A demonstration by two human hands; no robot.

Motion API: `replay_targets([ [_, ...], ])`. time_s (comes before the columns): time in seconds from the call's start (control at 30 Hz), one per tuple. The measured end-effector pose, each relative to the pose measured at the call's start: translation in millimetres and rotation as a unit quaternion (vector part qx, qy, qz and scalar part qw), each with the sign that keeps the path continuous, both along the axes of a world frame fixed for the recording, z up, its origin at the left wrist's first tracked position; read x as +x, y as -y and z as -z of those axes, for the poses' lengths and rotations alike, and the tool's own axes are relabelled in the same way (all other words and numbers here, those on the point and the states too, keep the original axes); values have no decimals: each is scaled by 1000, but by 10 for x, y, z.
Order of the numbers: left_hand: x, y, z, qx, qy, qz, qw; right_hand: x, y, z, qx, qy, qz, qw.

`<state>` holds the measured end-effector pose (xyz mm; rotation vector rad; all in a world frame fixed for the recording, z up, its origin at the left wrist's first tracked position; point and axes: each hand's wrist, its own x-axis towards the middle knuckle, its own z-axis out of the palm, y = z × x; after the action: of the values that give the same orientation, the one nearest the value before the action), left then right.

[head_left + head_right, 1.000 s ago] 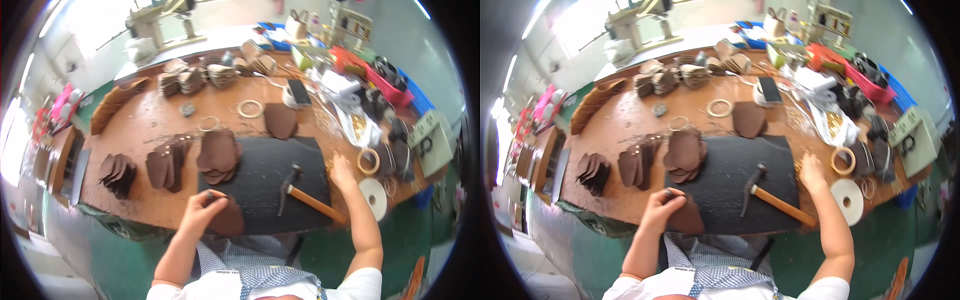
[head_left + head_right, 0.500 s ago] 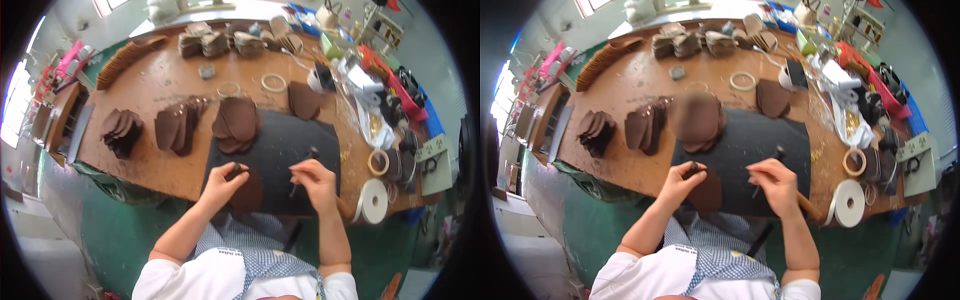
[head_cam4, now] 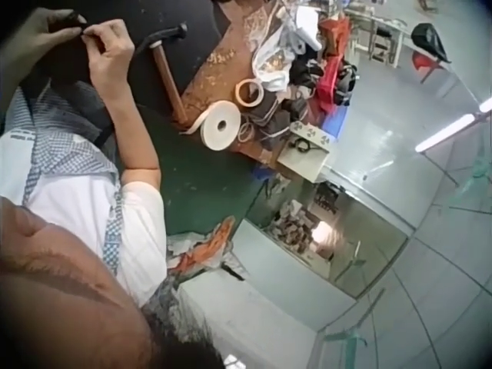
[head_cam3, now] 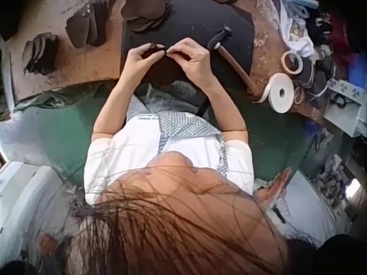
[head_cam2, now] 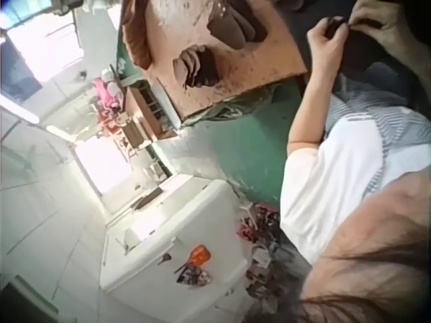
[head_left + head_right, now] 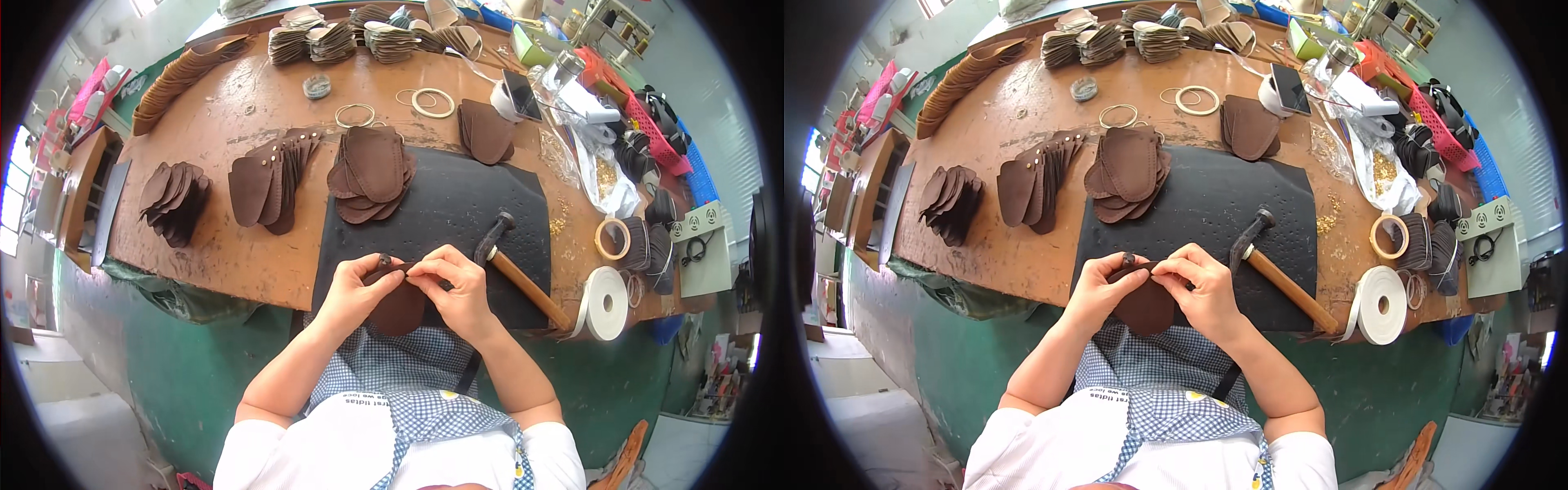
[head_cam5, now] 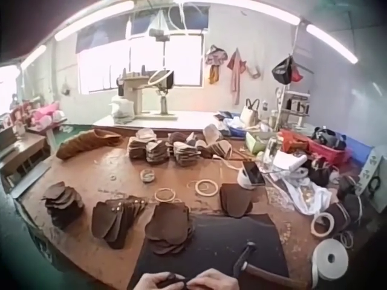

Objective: Fold and hammer the edges of leather shoe upper components at a manufacturing workbench.

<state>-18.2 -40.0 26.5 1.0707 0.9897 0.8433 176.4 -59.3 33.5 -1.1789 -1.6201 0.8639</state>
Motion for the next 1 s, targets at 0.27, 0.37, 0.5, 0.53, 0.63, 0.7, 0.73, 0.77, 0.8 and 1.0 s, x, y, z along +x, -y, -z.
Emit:
replay_targets([
  [0.27, -10, -44, -105, 19, -72, 39, 996, 43, -38, 41, 26, -20, -16, 999],
  [0.37, 17, -23, -69, 29, -47, 17, 998, 60, -42, 72, 28, -9, -23, 999],
  [0.5, 39, -12, -108, 49, -80, 24, 995, 53, -27, 52, -1, -37, -7, 999],
  [0.53, 43, -7, -94, 71, -88, 21, 993, 54, -21, 53, 6, -40, -2, 999],
  [0.63, 42, -14, -110, 154, -129, 27, 979, 49, -10, -31, -22, -64, 20, 998],
  [0.7, 50, -13, -137, 217, -160, 37, 962, 78, -22, -43, -62, -87, 29, 994],
  [0.73, 63, -11, -149, 245, -160, 34, 956, 111, -31, -12, -62, -87, 30, 994],
  [0.77, 71, -9, -158, 273, -158, 31, 948, 144, -39, 22, -40, -84, 5, 996],
  [0.8, 72, -8, -162, 273, -159, 31, 948, 158, -45, 42, -18, -80, -21, 996],
  [1.0, 86, 29, -184, 112, -99, 25, 988, 106, 17, -48, -12, -68, 25, 997],
])
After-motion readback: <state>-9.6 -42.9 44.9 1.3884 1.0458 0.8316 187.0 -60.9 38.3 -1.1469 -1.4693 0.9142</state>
